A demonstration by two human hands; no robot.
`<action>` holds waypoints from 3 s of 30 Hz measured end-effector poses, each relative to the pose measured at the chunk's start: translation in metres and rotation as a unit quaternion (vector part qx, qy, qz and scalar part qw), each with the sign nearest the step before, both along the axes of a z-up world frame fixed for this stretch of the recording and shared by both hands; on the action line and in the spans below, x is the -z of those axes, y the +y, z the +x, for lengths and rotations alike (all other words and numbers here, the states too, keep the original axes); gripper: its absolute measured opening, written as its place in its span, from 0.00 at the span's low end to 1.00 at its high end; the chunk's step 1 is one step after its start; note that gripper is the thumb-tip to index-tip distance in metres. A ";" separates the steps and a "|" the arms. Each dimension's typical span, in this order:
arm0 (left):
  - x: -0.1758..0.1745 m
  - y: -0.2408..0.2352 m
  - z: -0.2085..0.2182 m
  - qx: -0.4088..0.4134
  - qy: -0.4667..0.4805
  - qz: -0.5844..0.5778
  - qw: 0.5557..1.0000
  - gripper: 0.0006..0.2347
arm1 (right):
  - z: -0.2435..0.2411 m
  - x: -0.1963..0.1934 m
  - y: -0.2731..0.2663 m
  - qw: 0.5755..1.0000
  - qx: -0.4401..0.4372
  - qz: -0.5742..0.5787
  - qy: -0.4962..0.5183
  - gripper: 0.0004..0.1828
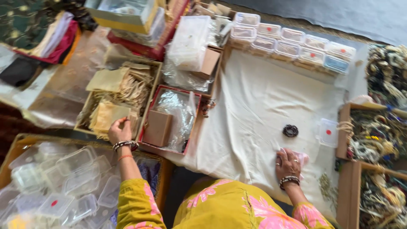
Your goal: Organizing and packing various necklaces, beads, and bracelets into small bags and containers.
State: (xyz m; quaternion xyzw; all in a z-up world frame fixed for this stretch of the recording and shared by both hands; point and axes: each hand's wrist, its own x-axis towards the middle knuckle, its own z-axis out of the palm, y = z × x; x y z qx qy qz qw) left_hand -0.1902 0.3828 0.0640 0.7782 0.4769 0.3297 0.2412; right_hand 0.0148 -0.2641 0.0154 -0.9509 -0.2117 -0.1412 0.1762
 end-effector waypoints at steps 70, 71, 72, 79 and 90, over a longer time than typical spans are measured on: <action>-0.039 0.019 0.253 0.092 0.475 0.052 0.874 0.31 | 0.008 0.032 -0.011 0.998 0.018 -0.048 0.033 0.14; -0.042 0.016 0.250 0.097 0.416 0.063 0.902 0.33 | 0.007 0.031 -0.012 0.999 0.014 -0.041 0.028 0.13; -0.048 0.014 0.250 0.101 0.354 0.076 0.927 0.35 | 0.008 0.030 -0.009 0.999 0.011 -0.031 0.021 0.13; -0.082 -0.149 0.196 0.270 -0.049 0.168 0.947 0.29 | 0.008 0.022 -0.007 1.000 0.015 -0.009 0.017 0.11; -0.007 -0.388 0.192 0.518 -0.181 -0.656 0.518 0.26 | 0.016 -0.018 0.001 0.991 0.058 -0.014 0.120 0.08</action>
